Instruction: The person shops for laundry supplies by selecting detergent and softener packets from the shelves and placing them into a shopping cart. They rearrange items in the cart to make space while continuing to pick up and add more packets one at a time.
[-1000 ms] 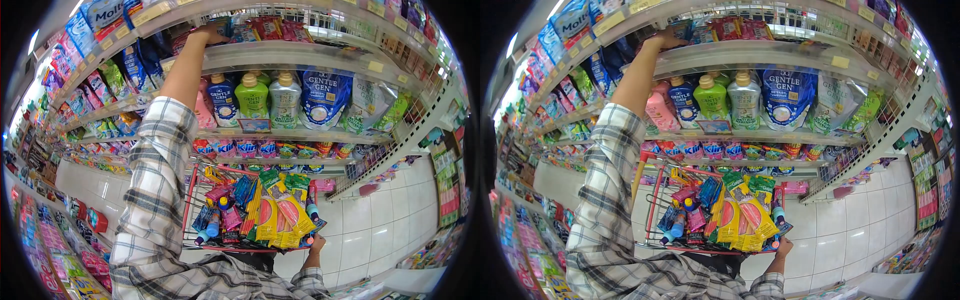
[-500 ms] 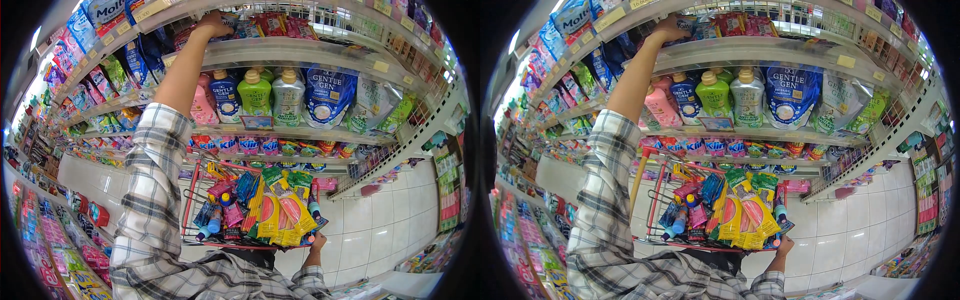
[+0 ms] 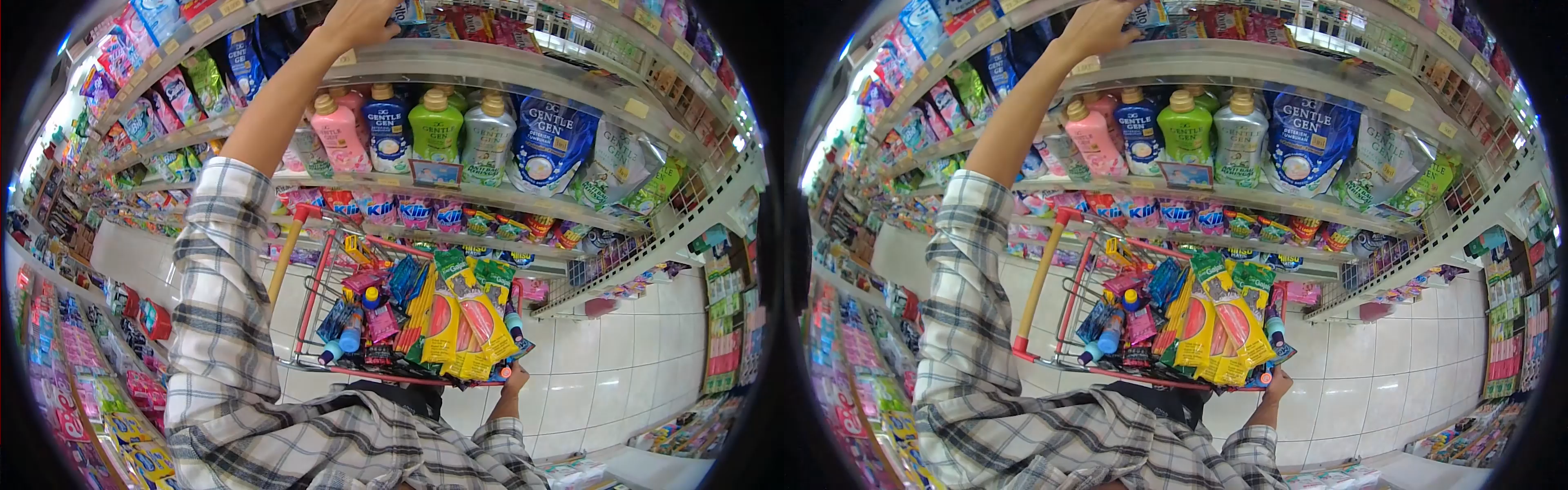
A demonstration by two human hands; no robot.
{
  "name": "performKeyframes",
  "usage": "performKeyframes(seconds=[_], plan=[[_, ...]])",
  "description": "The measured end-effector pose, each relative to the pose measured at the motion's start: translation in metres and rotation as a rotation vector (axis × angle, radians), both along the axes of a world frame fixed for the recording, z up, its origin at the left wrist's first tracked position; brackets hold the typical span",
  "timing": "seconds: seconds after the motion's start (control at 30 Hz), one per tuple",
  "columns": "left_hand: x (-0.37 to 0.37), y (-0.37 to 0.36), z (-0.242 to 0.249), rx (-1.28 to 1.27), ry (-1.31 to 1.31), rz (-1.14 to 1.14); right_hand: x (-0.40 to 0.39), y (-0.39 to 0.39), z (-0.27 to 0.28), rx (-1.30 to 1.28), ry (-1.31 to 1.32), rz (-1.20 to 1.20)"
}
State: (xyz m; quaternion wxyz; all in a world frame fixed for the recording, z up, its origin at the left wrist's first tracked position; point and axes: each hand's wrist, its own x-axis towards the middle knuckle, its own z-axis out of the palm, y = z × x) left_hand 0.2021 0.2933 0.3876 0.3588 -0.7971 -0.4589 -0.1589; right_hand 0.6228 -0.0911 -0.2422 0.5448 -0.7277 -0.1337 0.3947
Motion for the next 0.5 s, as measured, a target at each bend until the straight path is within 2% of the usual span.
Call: performKeyframes(seconds=[0.07,0.27,0.37,0.4,0.43,0.47,0.5], plan=[[-0.006,-0.012,-0.005,0.078,0.01,-0.054,0.001,0.001,0.0,0.01,0.006,-0.001],[-0.028,-0.051,-0.024,0.123,-0.234,-0.165,-0.001,0.006,-0.001,0.023,0.004,-0.023],[-0.036,-0.099,-0.027,-0.075,-0.449,-0.205,-0.002,0.005,0.003,0.047,0.012,-0.018],[-0.052,-0.097,-0.039,-0.071,-0.488,-0.176,-0.005,0.003,0.006,0.045,0.019,-0.015],[-0.056,-0.111,-0.051,0.001,-0.554,-0.339,-0.005,0.001,0.011,0.028,-0.032,0.023],[-0.071,-0.118,-0.075,-0.101,-0.608,-0.139,-0.001,-0.001,0.004,0.041,-0.124,0.103],[-0.087,-0.125,-0.097,-0.198,-0.653,0.063,-0.002,0.0,0.007,0.036,-0.062,0.061]])
